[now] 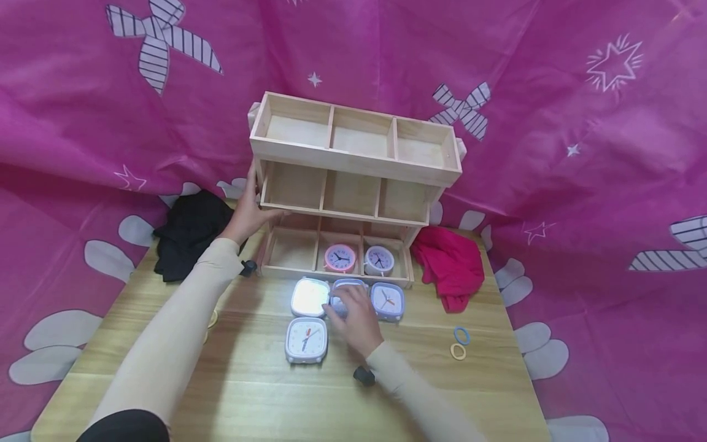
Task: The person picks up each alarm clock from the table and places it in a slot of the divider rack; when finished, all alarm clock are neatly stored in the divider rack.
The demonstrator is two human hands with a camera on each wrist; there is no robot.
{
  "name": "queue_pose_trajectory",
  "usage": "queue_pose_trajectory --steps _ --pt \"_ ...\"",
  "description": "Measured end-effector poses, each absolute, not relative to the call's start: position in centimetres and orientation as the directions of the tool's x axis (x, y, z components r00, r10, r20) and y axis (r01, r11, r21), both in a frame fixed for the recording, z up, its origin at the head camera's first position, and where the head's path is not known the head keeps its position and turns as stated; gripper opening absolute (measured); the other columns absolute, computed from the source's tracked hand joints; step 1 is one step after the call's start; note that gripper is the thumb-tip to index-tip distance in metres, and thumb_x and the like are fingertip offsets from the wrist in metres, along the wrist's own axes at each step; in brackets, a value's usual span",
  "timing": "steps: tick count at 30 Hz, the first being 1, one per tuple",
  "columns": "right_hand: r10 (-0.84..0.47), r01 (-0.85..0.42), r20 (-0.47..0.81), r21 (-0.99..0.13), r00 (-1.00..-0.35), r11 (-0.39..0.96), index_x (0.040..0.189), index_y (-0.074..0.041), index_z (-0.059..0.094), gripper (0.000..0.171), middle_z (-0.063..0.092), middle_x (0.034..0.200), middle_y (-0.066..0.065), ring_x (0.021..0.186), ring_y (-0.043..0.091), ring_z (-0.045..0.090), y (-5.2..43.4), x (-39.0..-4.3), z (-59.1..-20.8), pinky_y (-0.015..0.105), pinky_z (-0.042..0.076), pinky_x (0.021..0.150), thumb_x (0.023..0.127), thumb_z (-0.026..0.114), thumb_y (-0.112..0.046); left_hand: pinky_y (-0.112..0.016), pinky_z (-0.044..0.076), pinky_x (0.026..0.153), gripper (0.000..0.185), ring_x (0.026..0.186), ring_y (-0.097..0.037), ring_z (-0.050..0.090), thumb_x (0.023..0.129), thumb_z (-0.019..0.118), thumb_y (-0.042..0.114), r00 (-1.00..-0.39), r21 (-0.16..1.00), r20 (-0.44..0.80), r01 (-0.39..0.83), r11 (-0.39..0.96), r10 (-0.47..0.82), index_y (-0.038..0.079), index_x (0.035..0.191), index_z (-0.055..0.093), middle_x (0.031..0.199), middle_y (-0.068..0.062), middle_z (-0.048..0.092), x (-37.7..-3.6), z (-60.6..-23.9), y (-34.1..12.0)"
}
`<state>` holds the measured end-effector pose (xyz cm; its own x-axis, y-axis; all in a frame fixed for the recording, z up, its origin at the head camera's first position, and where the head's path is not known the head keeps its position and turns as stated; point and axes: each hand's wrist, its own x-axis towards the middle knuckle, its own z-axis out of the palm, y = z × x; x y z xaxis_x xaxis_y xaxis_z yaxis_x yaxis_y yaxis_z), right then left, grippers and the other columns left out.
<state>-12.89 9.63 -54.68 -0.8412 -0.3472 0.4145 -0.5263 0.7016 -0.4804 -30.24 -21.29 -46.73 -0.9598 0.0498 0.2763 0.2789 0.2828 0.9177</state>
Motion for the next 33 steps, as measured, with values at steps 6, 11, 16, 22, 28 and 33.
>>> queue_pose_trajectory --steps 6,11,16,22,28,33 --pt "-0.475 -0.56 0.298 -0.461 -0.828 0.688 0.13 -0.014 0.071 0.053 0.07 0.128 0.001 0.12 0.02 0.063 10.0 -9.5 -56.2 0.039 0.056 0.104 0.09 0.085 -0.046 -0.068 0.033 0.126 0.138 0.159 -0.048 0.026 0.082 0.086 -0.008 -0.967 0.927 0.248 0.253 0.278 0.055 0.03 0.172 -0.013 0.178 -0.02 0.009 -28.4 -44.1 -20.6" --pt "-0.513 -0.544 0.203 -0.46 -0.834 0.702 0.147 -0.019 0.061 0.079 0.062 0.14 0.003 0.131 0.023 0.058 9.8 -7.9 -57.4 0.045 0.052 0.115 0.083 0.088 -0.058 -0.069 0.033 0.126 0.139 0.159 -0.048 0.026 0.082 0.087 -0.007 -0.967 0.926 0.251 0.254 0.281 0.046 0.03 0.172 -0.012 0.177 -0.021 0.01 -29.4 -44.9 -20.8" --pt "-0.519 -0.542 0.196 -0.491 -0.832 0.682 0.154 -0.022 0.056 0.093 0.056 0.148 0.008 0.136 0.028 0.056 9.2 -7.3 -58.5 0.048 0.052 0.115 0.076 0.093 -0.058 -0.068 0.035 0.126 0.143 0.159 -0.045 0.027 0.08 0.09 -0.005 -0.963 0.921 0.266 0.266 0.286 0.037 0.039 0.171 -0.012 0.178 -0.015 0.011 -30.7 -46.7 -21.4" --pt "-0.491 -0.516 0.197 -0.512 -0.849 0.687 0.154 -0.025 0.055 0.092 0.053 0.151 0.011 0.136 0.029 0.057 8.2 -7.4 -59.6 0.048 0.054 0.113 0.074 0.096 -0.049 -0.069 0.039 0.122 0.143 0.156 -0.045 0.032 0.08 0.092 -0.001 -0.959 0.913 0.281 0.276 0.301 0.025 0.046 0.17 -0.009 0.177 -0.015 0.016 -30.8 -47.4 -21.5" --pt "-0.472 -0.498 0.194 -0.52 -0.86 0.694 0.149 -0.029 0.058 0.084 0.052 0.152 0.012 0.138 0.029 0.055 7.7 -7.6 -60.6 0.047 0.055 0.112 0.075 0.095 -0.046 -0.072 0.039 0.12 0.142 0.155 -0.047 0.032 0.08 0.092 0.001 -0.961 0.911 0.276 0.267 0.315 0.018 0.047 0.169 -0.009 0.176 -0.016 0.016 -30.6 -47.5 -21.4" --pt "-0.477 -0.491 0.175 -0.524 -0.862 0.696 0.147 -0.029 0.06 0.086 0.052 0.155 0.011 0.138 0.028 0.053 7.7 -7.5 -60.9 0.046 0.053 0.114 0.072 0.097 -0.047 -0.07 0.04 0.121 0.144 0.155 -0.046 0.032 0.079 0.092 0.001 -0.964 0.913 0.267 0.259 0.315 0.02 0.047 0.169 -0.01 0.177 -0.015 0.015 -30.6 -47.5 -21.5"
